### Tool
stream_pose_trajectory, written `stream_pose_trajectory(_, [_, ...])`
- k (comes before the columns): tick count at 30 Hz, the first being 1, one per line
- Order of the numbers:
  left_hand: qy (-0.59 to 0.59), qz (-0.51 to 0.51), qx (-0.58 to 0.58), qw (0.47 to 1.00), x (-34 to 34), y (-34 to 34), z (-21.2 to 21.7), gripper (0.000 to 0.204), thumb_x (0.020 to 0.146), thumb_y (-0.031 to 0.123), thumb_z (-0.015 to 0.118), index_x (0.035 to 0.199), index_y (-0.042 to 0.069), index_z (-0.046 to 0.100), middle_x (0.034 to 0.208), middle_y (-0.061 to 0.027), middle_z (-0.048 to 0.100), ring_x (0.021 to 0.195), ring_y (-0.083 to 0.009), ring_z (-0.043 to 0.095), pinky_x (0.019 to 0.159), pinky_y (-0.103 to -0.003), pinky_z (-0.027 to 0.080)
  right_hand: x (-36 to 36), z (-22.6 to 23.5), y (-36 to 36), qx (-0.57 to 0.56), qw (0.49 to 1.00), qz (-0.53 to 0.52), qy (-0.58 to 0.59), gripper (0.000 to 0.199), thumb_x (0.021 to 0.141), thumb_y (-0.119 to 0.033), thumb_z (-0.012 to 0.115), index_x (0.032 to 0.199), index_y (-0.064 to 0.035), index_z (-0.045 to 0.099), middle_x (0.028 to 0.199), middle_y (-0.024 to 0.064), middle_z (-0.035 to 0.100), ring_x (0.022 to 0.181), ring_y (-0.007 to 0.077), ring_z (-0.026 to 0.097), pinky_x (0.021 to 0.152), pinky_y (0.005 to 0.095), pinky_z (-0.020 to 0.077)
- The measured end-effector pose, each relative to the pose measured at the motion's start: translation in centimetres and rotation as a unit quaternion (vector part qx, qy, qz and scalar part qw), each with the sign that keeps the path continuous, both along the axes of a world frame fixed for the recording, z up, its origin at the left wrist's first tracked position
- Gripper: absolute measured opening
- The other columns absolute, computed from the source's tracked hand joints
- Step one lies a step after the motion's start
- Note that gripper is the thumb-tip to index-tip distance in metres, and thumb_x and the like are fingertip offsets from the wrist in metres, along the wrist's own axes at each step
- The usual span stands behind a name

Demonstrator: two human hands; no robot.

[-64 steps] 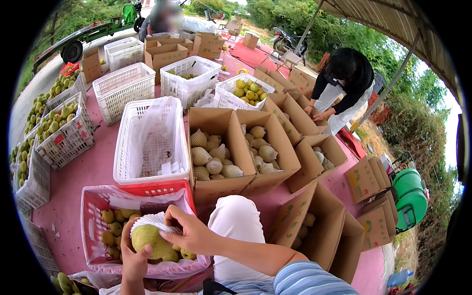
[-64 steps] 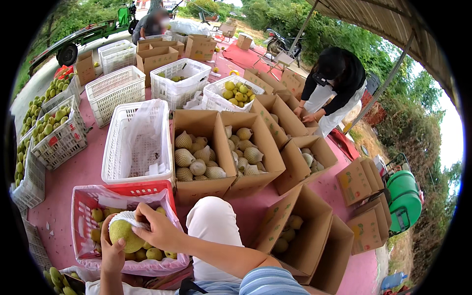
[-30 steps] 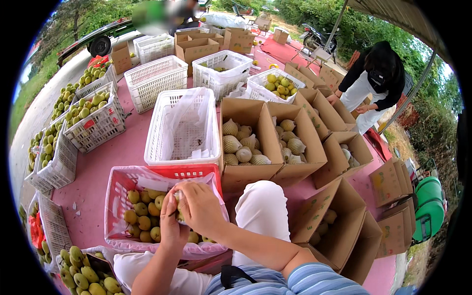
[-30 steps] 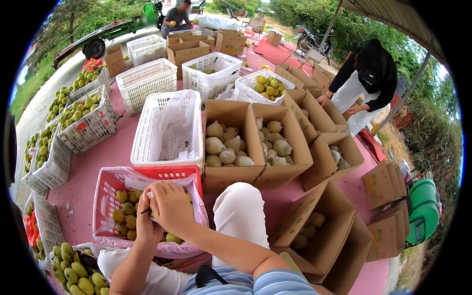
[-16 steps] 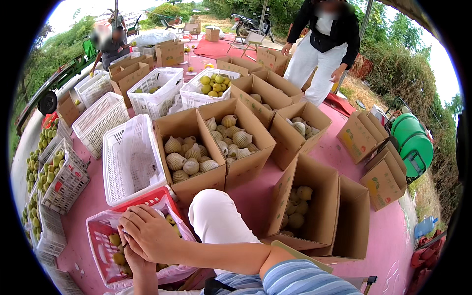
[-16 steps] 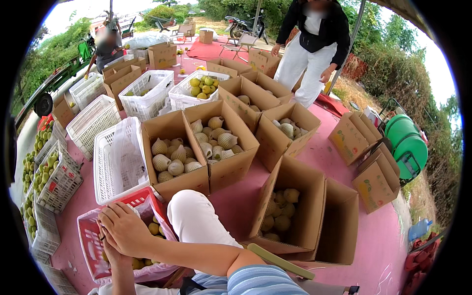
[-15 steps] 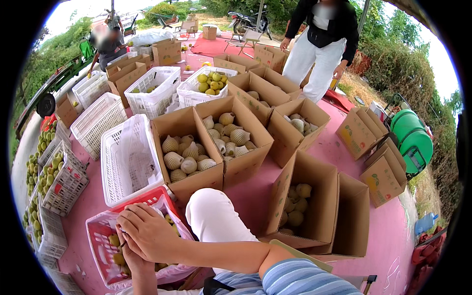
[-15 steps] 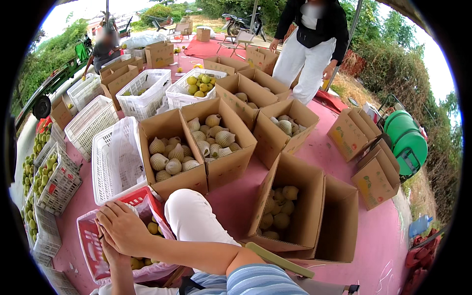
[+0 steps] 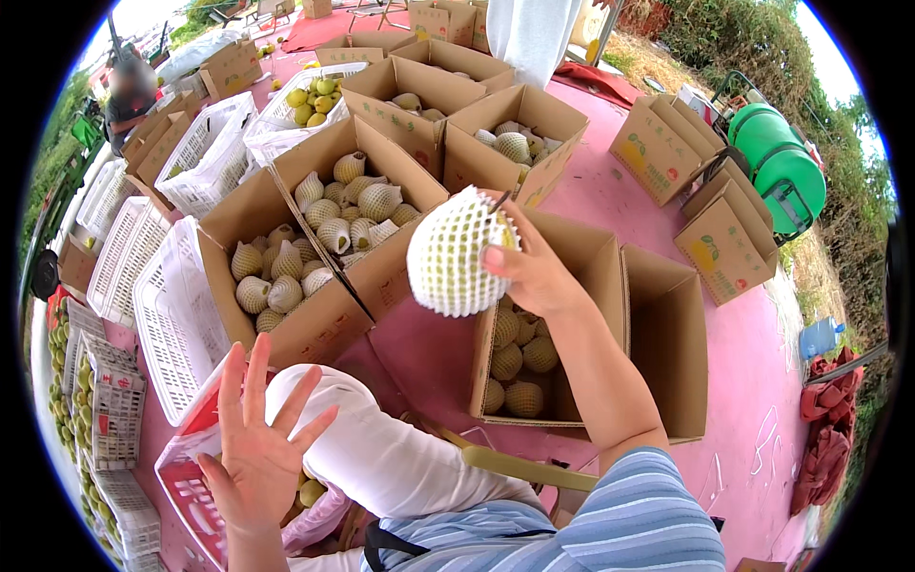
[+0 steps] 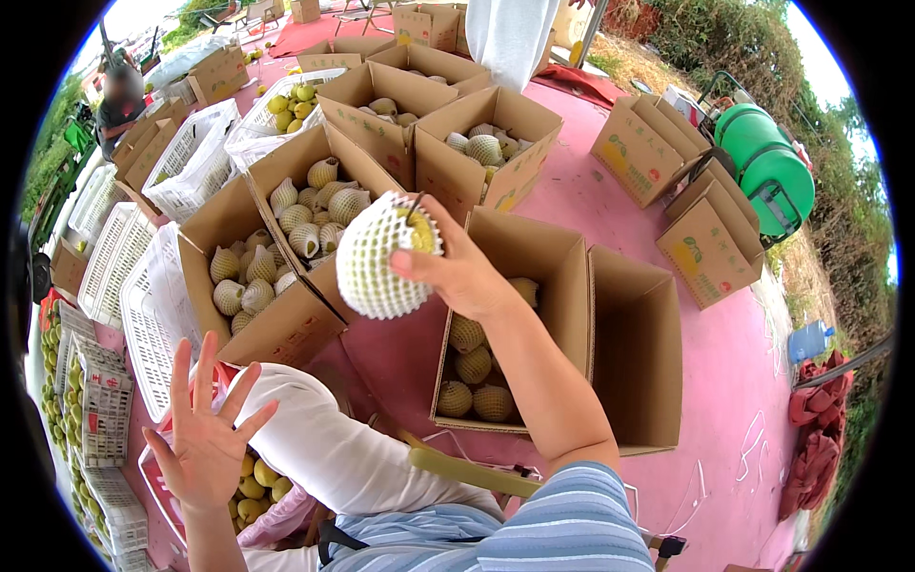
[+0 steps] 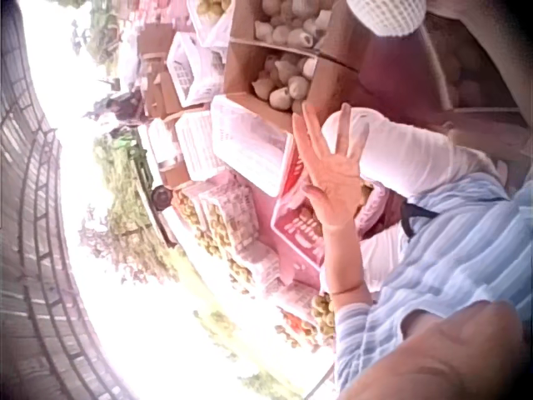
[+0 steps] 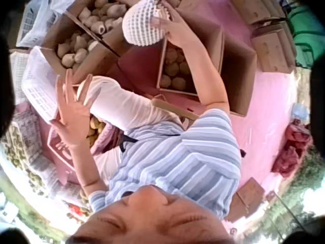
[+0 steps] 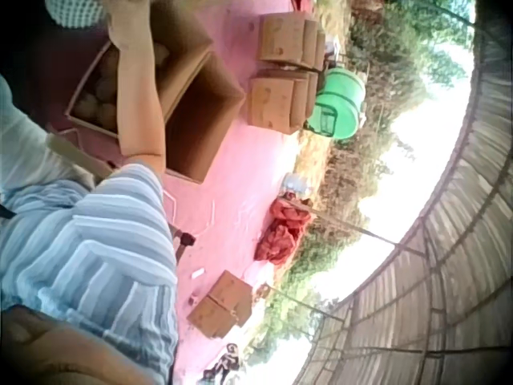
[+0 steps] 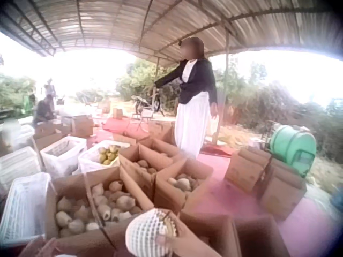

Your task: The person sits on the ground and repeatedly picks pears from a basket, wraps each one in a white foam net, and places it into a cardboard box. The process is repeated continuously throughout the clip.

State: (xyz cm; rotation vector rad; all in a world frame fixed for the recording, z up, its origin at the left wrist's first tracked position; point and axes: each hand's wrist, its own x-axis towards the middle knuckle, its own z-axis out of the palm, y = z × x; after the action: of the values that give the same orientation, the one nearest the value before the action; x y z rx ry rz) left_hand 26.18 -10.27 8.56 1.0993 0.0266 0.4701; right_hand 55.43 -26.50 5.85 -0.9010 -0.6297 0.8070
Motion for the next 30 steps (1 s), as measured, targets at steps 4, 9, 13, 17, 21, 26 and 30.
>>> stream_pose_trajectory(4, [0.068,0.055,-0.067,0.994,-0.1,2.1,-1.9,0.068,0.100,0.051,0.029,0.151,0.008,0.016,0.155,-0.0151,0.021,0.132,-0.0389,0.040,0.099,-0.056,0.045,9.5,-6.6,-7.7,-0.248,0.938,-0.241,0.036,0.075,0.078,-0.033,0.076,0.136,-0.0061,0.037,0.119,0.0083,0.058,0.105,0.0196,0.061,0.085,0.0386,0.0516])
stream_pose_trajectory(9, [0.169,0.115,-0.068,0.976,-2.1,4.2,-4.7,0.055,0.102,0.038,0.035,0.147,0.006,0.028,0.150,-0.0141,0.032,0.120,-0.0309,0.052,0.096,-0.046,0.048,12.9,-23.6,-13.5,-0.629,0.772,-0.079,0.048,0.091,0.065,-0.037,0.082,0.138,-0.0048,0.037,0.129,0.0173,0.053,0.112,0.0287,0.059,0.087,0.0487,0.0527])
stream_pose_trajectory(13, [0.237,0.144,-0.026,0.960,-3.2,4.9,-4.9,0.051,0.099,0.027,0.046,0.144,0.006,0.033,0.148,-0.0132,0.036,0.114,-0.0250,0.056,0.091,-0.038,0.050,7.5,-26.8,-12.5,-0.775,0.538,0.281,-0.175,0.113,0.054,-0.056,0.079,0.145,-0.0038,0.037,0.147,0.0176,0.040,0.131,0.0292,0.045,0.104,0.0391,0.0415])
stream_pose_trajectory(17, [0.268,0.199,-0.010,0.942,-5.3,5.7,-4.7,0.049,0.098,0.022,0.049,0.142,0.006,0.036,0.145,-0.0142,0.040,0.111,-0.0222,0.057,0.089,-0.036,0.050,4.2,-33.7,-13.5,-0.780,0.475,0.289,-0.288,0.109,0.058,-0.057,0.078,0.144,-0.0078,0.035,0.152,0.0196,0.027,0.135,0.0381,0.034,0.108,0.0479,0.0349])
stream_pose_trajectory(21, [0.256,0.261,-0.025,0.930,-10.0,7.7,-5.3,0.046,0.099,0.019,0.047,0.141,0.006,0.036,0.144,-0.0137,0.041,0.109,-0.0215,0.058,0.088,-0.034,0.050,0.8,-30.5,-13.5,-0.792,0.429,0.203,-0.385,0.103,0.066,-0.059,0.073,0.147,-0.0119,0.031,0.155,0.0155,0.020,0.141,0.0410,0.021,0.108,0.0561,0.0300])
stream_pose_trajectory(26, [0.220,0.362,-0.072,0.903,-17.3,9.5,-5.2,0.037,0.099,0.017,0.048,0.134,0.006,0.044,0.139,-0.0104,0.048,0.108,-0.0188,0.059,0.090,-0.034,0.049,5.1,-28.8,-13.9,-0.720,0.622,0.011,-0.307,0.092,0.077,-0.056,0.068,0.144,-0.0038,0.034,0.148,0.0203,0.031,0.135,0.0377,0.032,0.109,0.0463,0.0322])
stream_pose_trajectory(30, [0.196,0.470,-0.106,0.854,-24.2,11.9,-5.3,0.036,0.096,0.014,0.051,0.130,0.006,0.046,0.130,-0.0094,0.052,0.105,-0.0188,0.059,0.092,-0.032,0.047,9.9,-19.8,-7.8,-0.395,0.749,-0.435,-0.306,0.036,0.094,-0.027,0.061,0.118,-0.0016,0.052,0.113,0.0093,0.056,0.105,0.0186,0.055,0.092,0.0328,0.0436])
